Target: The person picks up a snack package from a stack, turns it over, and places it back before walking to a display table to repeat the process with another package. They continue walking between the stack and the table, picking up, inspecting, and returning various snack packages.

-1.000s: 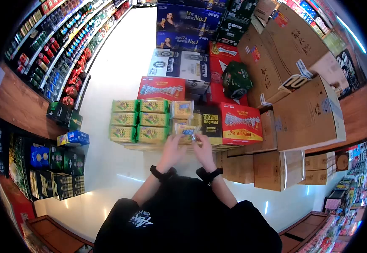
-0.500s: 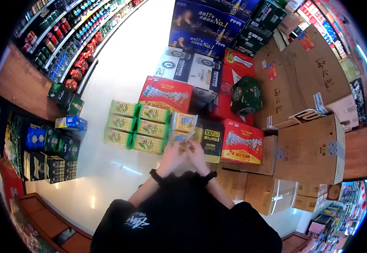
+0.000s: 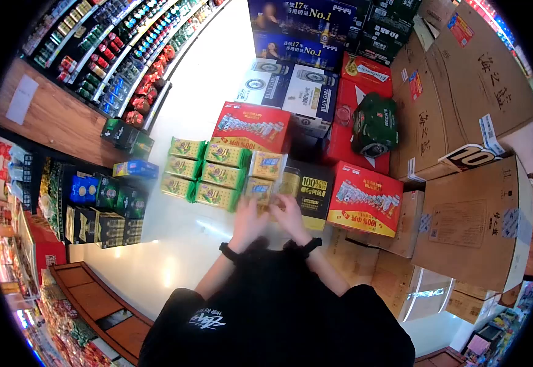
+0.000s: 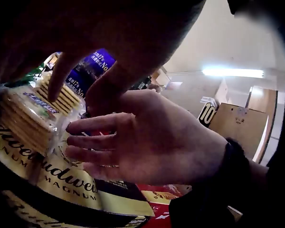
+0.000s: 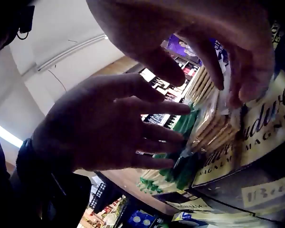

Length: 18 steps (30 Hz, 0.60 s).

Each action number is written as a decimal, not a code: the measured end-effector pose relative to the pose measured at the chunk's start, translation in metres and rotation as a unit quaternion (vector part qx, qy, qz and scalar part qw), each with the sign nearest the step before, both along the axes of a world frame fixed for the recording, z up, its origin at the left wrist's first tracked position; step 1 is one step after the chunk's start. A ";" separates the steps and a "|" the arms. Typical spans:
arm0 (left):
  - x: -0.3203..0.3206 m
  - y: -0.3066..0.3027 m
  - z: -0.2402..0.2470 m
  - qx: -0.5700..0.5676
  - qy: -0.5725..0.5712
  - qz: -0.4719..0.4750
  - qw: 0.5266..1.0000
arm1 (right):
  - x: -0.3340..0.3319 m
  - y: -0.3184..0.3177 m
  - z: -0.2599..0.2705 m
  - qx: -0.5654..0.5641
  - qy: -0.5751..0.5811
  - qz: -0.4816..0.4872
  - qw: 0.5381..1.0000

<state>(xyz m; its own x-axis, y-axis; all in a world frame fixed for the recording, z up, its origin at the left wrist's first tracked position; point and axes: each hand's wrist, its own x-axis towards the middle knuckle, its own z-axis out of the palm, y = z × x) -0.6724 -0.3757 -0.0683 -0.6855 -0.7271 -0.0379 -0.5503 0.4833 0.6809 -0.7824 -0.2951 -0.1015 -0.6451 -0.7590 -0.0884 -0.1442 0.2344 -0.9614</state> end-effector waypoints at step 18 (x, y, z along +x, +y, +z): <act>0.116 0.059 0.006 0.184 0.074 0.254 0.947 | 0.059 0.030 -0.017 -0.005 -0.169 0.299 0.939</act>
<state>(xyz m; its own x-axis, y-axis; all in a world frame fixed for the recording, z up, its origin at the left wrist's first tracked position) -0.5561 -0.3168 -0.0618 -0.2681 -0.9209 -0.2829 -0.5328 -0.1029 0.8400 -0.7229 -0.2654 -0.1186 -0.0396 -0.9785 -0.2022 0.0660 0.1993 -0.9777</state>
